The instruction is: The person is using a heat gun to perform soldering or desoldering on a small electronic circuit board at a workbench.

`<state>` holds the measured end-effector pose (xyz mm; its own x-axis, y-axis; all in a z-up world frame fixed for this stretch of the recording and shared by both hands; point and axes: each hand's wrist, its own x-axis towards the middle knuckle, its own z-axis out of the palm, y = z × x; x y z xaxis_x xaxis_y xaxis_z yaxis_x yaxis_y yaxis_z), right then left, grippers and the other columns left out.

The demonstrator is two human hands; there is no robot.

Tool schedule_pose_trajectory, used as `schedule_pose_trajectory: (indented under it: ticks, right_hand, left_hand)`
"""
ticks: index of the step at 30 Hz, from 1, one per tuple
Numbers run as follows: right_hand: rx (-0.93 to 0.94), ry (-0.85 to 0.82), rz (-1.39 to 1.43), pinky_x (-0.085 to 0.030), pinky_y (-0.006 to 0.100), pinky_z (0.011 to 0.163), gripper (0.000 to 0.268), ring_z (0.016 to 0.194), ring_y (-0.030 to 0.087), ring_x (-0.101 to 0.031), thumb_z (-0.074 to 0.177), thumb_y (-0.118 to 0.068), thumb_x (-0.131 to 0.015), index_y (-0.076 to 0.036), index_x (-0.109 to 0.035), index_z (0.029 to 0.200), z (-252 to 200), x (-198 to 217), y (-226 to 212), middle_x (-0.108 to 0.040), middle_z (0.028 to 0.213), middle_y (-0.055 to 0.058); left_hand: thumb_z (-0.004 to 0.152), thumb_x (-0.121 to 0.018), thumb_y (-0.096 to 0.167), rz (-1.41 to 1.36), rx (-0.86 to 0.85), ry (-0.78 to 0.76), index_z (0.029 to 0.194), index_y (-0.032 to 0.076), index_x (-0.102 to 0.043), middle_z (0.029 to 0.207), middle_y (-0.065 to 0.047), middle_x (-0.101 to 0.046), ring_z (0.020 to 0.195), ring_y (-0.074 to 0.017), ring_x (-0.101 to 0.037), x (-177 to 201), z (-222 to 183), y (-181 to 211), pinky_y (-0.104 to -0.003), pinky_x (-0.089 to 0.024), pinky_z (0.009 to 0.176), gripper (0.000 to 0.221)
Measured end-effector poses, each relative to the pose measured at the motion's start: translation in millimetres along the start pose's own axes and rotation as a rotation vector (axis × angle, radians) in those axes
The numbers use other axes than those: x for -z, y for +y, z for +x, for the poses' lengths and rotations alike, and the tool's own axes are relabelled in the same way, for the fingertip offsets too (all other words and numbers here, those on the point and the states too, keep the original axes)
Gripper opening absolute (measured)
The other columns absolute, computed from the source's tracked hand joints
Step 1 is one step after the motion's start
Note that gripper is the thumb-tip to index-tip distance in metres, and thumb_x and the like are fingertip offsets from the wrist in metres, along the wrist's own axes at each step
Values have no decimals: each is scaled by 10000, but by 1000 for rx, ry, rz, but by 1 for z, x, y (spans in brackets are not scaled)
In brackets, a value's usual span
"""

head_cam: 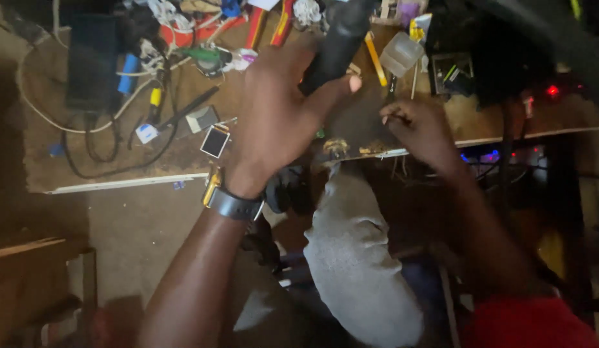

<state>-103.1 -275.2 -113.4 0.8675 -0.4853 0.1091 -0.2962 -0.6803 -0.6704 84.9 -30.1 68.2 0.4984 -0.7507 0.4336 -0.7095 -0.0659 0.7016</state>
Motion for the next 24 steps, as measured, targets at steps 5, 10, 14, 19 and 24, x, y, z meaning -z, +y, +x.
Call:
schedule_pose_trajectory:
  ticks: [5, 10, 14, 19, 24]
  right_hand:
    - [397, -46, -357, -513, 528, 789, 696, 1054, 418, -653, 853, 12, -625, -183, -688, 1518, 5, 16, -2, -668, 1236, 174]
    - [502, 34, -350, -460, 548, 756, 331, 952, 434, -608, 1053, -72, -613, -124, -788, 1328, 4, 6, 9, -619, 1123, 194]
    - [556, 92, -427, -467, 515, 864, 265, 1066, 409, -625, 1039, -52, -700, -122, -810, 1269, -1, 2, 6, -700, 1271, 209]
    - [605, 178, -314, -411, 513, 918, 136, 1010, 385, -660, 1056, -9, -655, -8, -771, 1127, -10, -7, -28, -758, 1183, 178]
    - [550, 162, -83, -485, 504, 925, 64, 958, 394, -678, 1058, 38, -751, 77, -703, 1071, -12, -16, -46, -734, 1060, 229]
  left_hand:
    - [1025, -729, 406, -77, -147, 14, 1070, 79, -689, 816, -56, -601, 738, -220, -522, -13, 7, -11, -375, -344, 623, 332]
    - [1026, -761, 366, -113, -106, -44, 1113, 70, -699, 868, -46, -634, 788, -231, -552, -20, 15, -27, -371, -385, 669, 314]
    - [1056, -820, 329, -100, -85, -75, 1306, 71, -682, 1093, -51, -766, 898, -254, -591, -24, 17, -33, -387, -437, 789, 384]
    - [1087, -797, 254, -154, -96, -102, 1254, 19, -682, 1015, -100, -689, 939, -286, -606, -28, 21, -28, -400, -441, 803, 310]
    - [1083, -790, 242, -140, -100, -101, 1120, 58, -663, 898, -72, -568, 840, -270, -524, -42, 25, -33, -415, -369, 731, 226]
